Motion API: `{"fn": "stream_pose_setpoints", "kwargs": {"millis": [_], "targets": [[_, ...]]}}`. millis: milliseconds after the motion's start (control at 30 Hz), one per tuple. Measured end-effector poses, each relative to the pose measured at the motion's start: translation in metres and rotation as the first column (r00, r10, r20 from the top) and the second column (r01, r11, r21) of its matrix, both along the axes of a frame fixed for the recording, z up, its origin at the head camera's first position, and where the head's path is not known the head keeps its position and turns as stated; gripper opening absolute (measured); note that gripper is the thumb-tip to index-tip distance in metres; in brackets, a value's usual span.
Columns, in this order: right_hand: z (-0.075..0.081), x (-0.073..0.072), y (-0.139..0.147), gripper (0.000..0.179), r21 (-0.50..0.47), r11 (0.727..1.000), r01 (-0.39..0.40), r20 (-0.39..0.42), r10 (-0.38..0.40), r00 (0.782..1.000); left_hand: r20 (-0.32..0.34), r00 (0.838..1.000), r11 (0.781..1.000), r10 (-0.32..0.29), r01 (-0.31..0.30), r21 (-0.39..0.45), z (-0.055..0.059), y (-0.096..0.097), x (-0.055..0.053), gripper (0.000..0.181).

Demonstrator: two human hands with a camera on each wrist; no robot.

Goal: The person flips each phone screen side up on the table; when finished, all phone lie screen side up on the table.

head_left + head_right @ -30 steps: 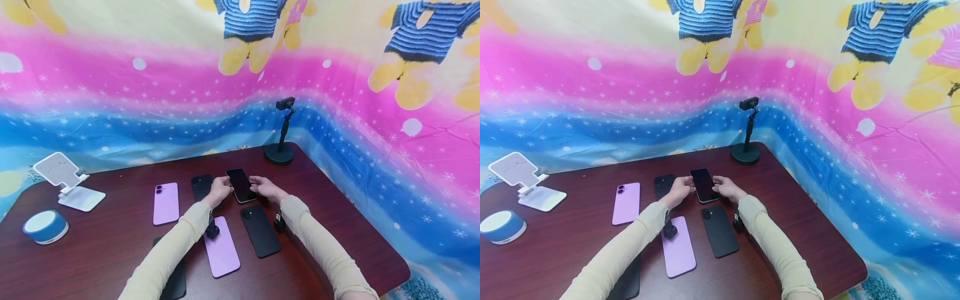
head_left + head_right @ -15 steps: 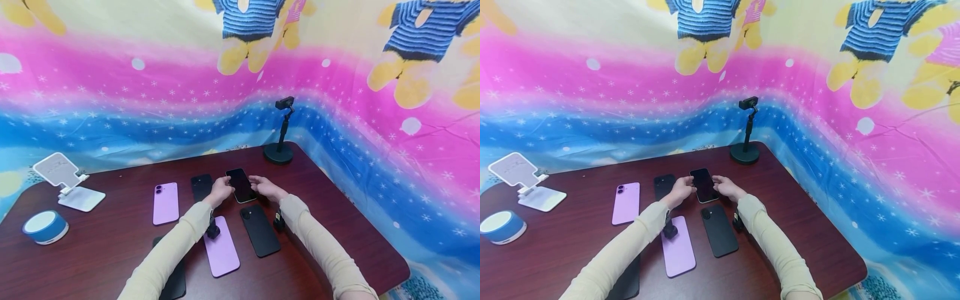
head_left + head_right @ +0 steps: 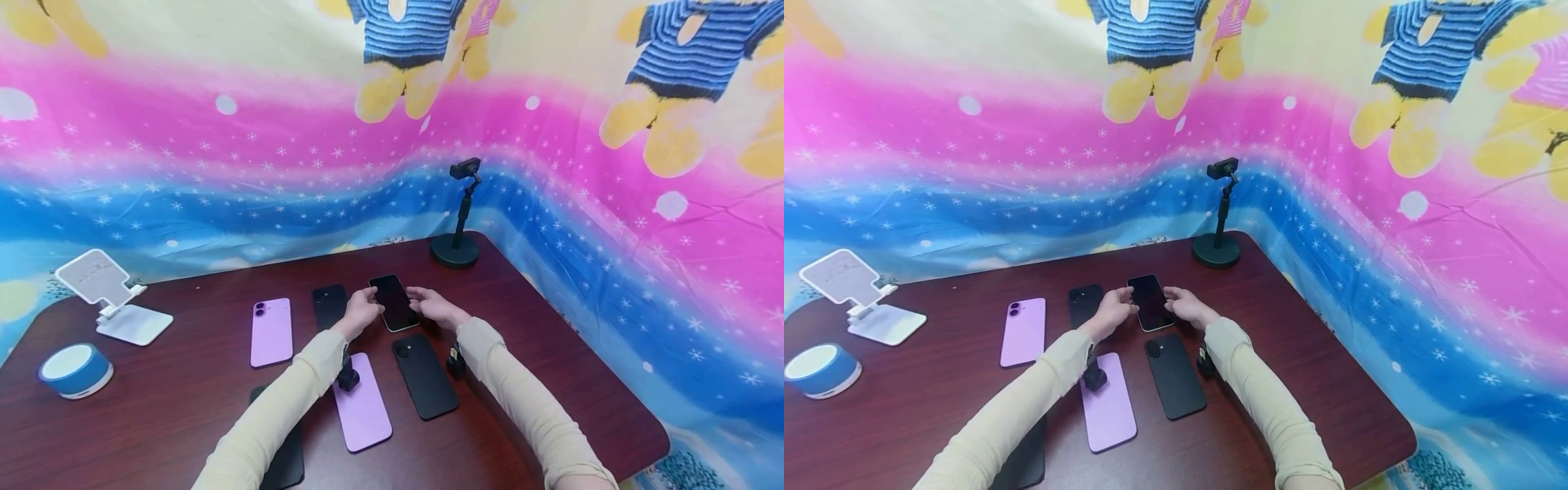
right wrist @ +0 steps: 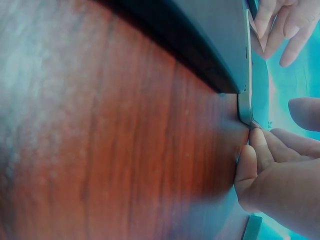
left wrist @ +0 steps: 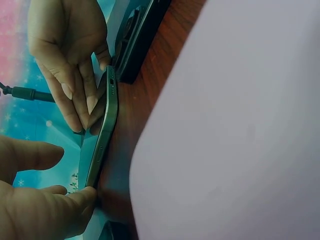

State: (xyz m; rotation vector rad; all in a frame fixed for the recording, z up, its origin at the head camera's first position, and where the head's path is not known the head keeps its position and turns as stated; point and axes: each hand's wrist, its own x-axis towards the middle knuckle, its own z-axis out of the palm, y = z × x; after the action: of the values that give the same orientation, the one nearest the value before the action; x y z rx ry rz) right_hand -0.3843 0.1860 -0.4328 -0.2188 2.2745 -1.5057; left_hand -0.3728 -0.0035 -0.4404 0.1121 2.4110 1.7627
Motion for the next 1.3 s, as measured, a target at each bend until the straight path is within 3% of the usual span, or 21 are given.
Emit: {"fn": "stream_pose_setpoints", "kwargs": {"millis": [300,467,567,700,767,867,1033,1167,1300], "targets": [[0.003,0.003,0.001,0.053,0.03,0.999,0.022,-0.003,-0.022,1.0,0.012,1.0,0.999,0.002,-0.002,0.046,0.002,-0.007,0.003,0.058],[0.007,0.007,0.002,0.052,0.051,0.998,0.03,-0.029,-0.028,0.999,-0.03,0.999,0.998,0.016,-0.015,0.055,0.008,-0.018,0.001,0.055],[0.012,0.009,0.002,0.049,0.12,0.989,0.084,-0.094,-0.073,0.993,-0.07,0.997,0.999,0.032,-0.029,0.044,0.013,-0.028,-0.003,0.053],[0.022,0.012,-0.002,0.04,0.202,0.955,0.217,-0.223,-0.171,0.96,-0.135,0.99,0.998,0.048,-0.052,-0.028,0.02,-0.044,-0.005,0.053],[0.028,0.014,-0.007,0.037,0.198,0.949,0.246,-0.247,-0.194,0.949,-0.167,0.985,0.995,0.052,-0.065,-0.076,0.022,-0.053,-0.005,0.053],[0.034,0.016,-0.018,0.036,0.169,0.967,0.19,-0.228,-0.149,0.962,-0.2,0.978,0.984,0.064,-0.095,-0.148,0.024,-0.064,-0.005,0.053],[0.036,0.026,-0.04,0.04,0.101,0.995,-0.017,-0.13,0.03,0.991,-0.215,0.972,0.957,0.097,-0.15,-0.248,0.024,-0.083,-0.008,0.056],[0.03,0.035,-0.059,0.04,0.034,0.991,-0.126,-0.032,0.128,0.991,-0.236,0.966,0.93,0.109,-0.183,-0.319,0.023,-0.097,-0.011,0.057],[0.02,0.042,-0.074,0.038,-0.021,0.987,-0.16,0.062,0.161,0.985,-0.227,0.969,0.913,0.096,-0.176,-0.369,0.021,-0.109,-0.01,0.058]]}}
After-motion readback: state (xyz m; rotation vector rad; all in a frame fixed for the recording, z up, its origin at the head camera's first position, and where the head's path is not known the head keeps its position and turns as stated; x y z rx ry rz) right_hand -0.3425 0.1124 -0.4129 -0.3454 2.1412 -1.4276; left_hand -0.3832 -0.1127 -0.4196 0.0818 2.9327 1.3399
